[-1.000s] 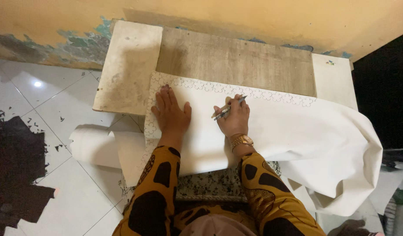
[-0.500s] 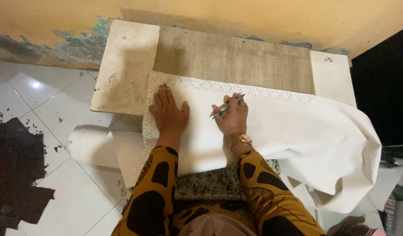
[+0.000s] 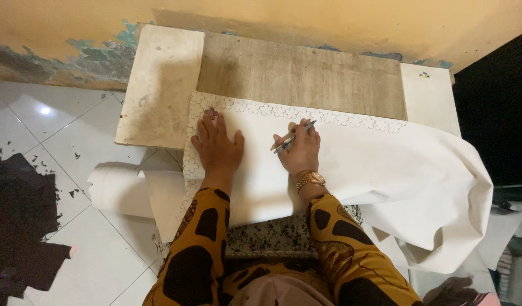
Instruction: The person uses a pen to draw a repeating decorative pattern along the edge of a white fabric laid on a wooden board. They hold the fabric steady with one hand while drawing with the other, occasionally adjusting the fabric's position.
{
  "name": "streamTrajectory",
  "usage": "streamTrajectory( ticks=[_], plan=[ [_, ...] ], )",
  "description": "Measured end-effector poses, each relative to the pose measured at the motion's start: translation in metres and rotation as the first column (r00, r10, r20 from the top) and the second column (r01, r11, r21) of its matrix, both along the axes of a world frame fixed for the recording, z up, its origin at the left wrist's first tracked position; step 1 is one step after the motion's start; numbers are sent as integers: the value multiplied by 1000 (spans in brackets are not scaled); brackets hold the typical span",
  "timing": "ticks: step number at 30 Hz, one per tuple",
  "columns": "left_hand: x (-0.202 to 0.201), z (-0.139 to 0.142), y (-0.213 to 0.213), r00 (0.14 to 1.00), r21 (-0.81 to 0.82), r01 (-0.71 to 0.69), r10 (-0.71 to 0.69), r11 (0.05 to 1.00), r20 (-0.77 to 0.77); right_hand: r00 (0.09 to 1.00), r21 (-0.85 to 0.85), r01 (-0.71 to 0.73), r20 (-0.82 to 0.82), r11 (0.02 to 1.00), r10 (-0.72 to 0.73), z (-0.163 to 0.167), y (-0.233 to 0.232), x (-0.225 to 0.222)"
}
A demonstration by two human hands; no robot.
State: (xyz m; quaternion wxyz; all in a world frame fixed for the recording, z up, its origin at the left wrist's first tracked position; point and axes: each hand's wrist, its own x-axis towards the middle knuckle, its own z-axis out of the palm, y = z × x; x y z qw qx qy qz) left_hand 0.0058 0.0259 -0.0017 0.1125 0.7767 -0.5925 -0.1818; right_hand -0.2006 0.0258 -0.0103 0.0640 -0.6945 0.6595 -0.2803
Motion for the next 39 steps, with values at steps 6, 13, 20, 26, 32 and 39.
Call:
streamTrajectory(
  ticks=[6,13,20,26,32,39],
  plan=[
    [-1,-5,-1,1000,-26,-5,6,1000,11,999,75,41,33,996,-44,2,0,1],
    [-2,-5,4,1000,-55,-15,16,998,6,1000,10,-3,-14,1000,3,0,1,-2],
    [-3,-5,4,1000,-40,-14,14,999,3,1000,-20,-9,-22,1000,8,-3,2,-3],
    [-4,-10,4,999,-68,-7,9,998,31,999,-57,-35,-14,998,34,-9,2,-9],
    [-8,-9,5,999,-114,-14,18,993,36,999,-90,-38,-25,995,36,-14,1,-13],
    [-11,-10,4,998,-150,-7,15,989,53,999,-102,-38,-9,994,37,-16,3,-16]
  ],
)
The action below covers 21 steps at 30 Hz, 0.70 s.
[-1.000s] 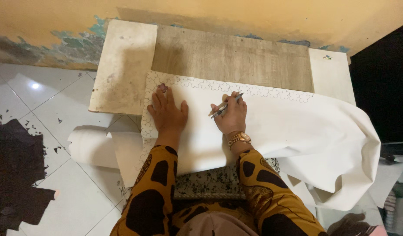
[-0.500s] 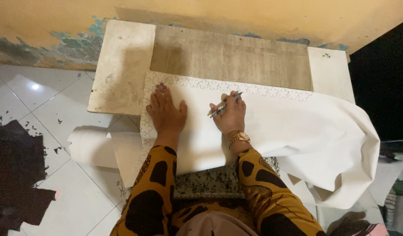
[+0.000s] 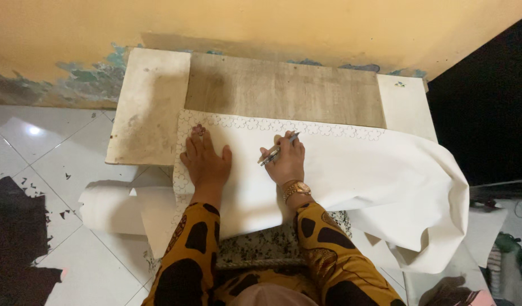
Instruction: The person uses a pen to draw a repeating decorative pattern along the edge of a white fabric laid on a wooden board. They hold the fabric steady with one hand while drawing with the other, occasionally adjusting the fabric's position.
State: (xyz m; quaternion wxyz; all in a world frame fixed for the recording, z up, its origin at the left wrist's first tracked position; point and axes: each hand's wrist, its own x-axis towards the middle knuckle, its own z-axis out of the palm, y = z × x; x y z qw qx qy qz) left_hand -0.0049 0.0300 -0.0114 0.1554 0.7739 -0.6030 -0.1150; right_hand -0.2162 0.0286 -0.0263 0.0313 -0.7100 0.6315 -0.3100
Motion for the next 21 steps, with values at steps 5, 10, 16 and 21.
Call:
streamTrajectory(
  ticks=[5,10,16,21],
  plan=[
    [-2,-2,0,1000,1,-1,1,1000,-13,1000,-41,0,-5,999,0,4,0,0],
    [-2,-2,-2,1000,-12,17,-17,1000,7,999,121,33,17,992,-35,10,-2,1],
    [-4,0,-2,1000,-4,13,-13,1000,-13,1000,18,29,-1,999,-29,5,-1,0],
    [2,-4,-7,1000,-34,3,-3,999,-2,1000,2,28,1,1000,-28,0,-5,4]
  ],
)
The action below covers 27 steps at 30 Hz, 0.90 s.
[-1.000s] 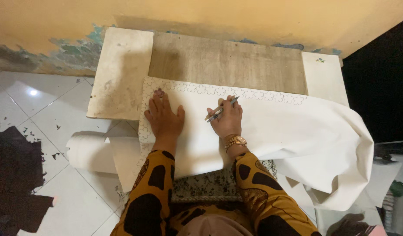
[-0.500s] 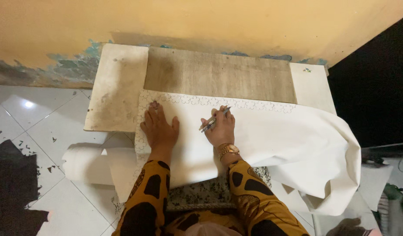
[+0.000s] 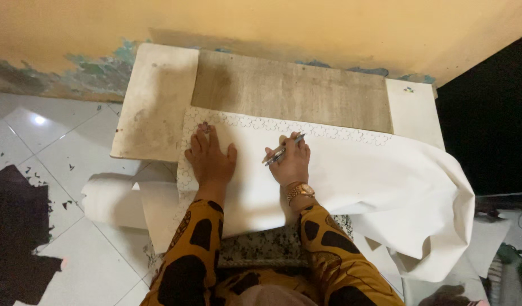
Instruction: The person uses a pen to draw a repeating decorative pattern along the edge of a white fabric laid on a wooden board. They hold the fabric steady with one hand while drawing with the other, occasionally adjusting the fabric's position.
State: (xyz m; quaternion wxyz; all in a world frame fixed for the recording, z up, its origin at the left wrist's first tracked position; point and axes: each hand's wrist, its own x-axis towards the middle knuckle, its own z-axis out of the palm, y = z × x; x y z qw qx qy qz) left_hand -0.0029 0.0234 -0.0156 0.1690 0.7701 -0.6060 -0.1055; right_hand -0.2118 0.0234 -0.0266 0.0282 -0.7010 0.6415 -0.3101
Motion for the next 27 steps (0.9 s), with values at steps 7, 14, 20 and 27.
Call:
streamTrajectory(
  ticks=[7,14,20,27],
  plan=[
    [-1,-3,-1,1000,-27,-8,8,1000,-27,1000,16,-14,6,1000,14,4,1,-1],
    [-1,-2,-1,999,44,-9,11,999,-36,1000,45,7,6,999,-8,4,1,-2],
    [-2,0,-6,1000,140,2,-3,990,6,998,121,52,17,991,-55,7,0,0],
    [-1,4,-3,1000,123,8,-9,992,11,1000,92,21,-22,996,-19,6,-1,-1]
  ],
)
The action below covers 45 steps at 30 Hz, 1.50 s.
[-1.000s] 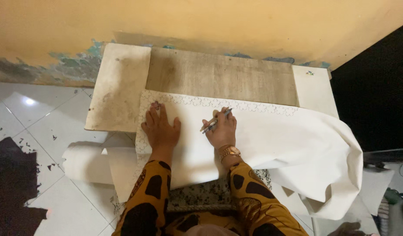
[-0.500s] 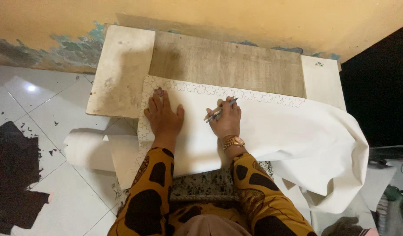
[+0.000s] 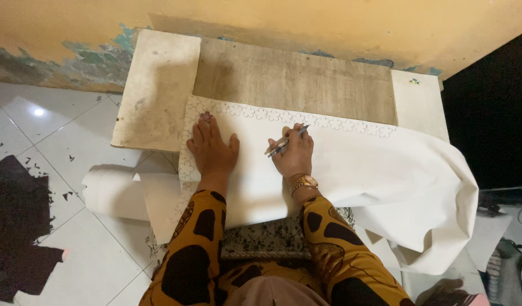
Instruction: The person uses a pen to draw a repeating decorative pattern along the edge of a white fabric laid on a wooden board. They hold the fabric steady with one hand while drawing with the other, occasionally adjusting the fabric's position.
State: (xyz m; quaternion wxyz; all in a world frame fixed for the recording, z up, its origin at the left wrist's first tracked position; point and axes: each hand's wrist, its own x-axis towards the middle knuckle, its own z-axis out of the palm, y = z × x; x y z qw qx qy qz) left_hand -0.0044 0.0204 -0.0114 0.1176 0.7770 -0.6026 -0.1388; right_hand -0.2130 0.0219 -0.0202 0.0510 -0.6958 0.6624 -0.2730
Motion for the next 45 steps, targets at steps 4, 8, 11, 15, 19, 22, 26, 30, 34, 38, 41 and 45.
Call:
streamTrajectory(
  ticks=[4,8,11,15,19,22,26,30,34,38,41,45],
  plan=[
    [-1,5,0,999,13,-10,10,1000,-30,1000,-36,-16,7,999,16,0,0,-1],
    [-1,8,-1,999,18,-17,18,1000,-40,1000,-22,-2,12,1000,3,2,2,0],
    [1,8,0,999,7,-16,16,1000,-51,1000,-7,18,23,1000,-18,4,3,4],
    [1,5,0,999,-21,-17,17,1000,-35,1000,-50,-17,23,999,18,7,3,5],
    [4,3,-1,999,-45,-19,18,999,-41,1000,-52,-13,21,999,15,7,2,7],
    [5,2,-2,998,-58,-21,18,998,-57,999,-49,-9,35,999,11,6,2,7],
    [5,0,-1,999,-56,-20,18,998,-46,999,-49,-11,30,999,12,5,0,7],
    [5,-2,-4,999,-92,-27,25,995,-27,999,-58,-14,35,998,17,5,-1,7],
    [5,-3,-6,1000,-94,-20,18,995,-13,999,-39,-10,38,999,12,6,-2,7],
    [4,-1,-6,1000,-73,-21,21,997,-4,999,-31,-10,37,999,12,7,-1,7],
    [5,1,-5,1000,-67,-17,19,998,18,999,-66,-24,22,998,25,6,-1,8],
    [5,0,-5,1000,-44,-28,29,999,7,999,-72,-38,8,997,39,5,0,7]
  ],
)
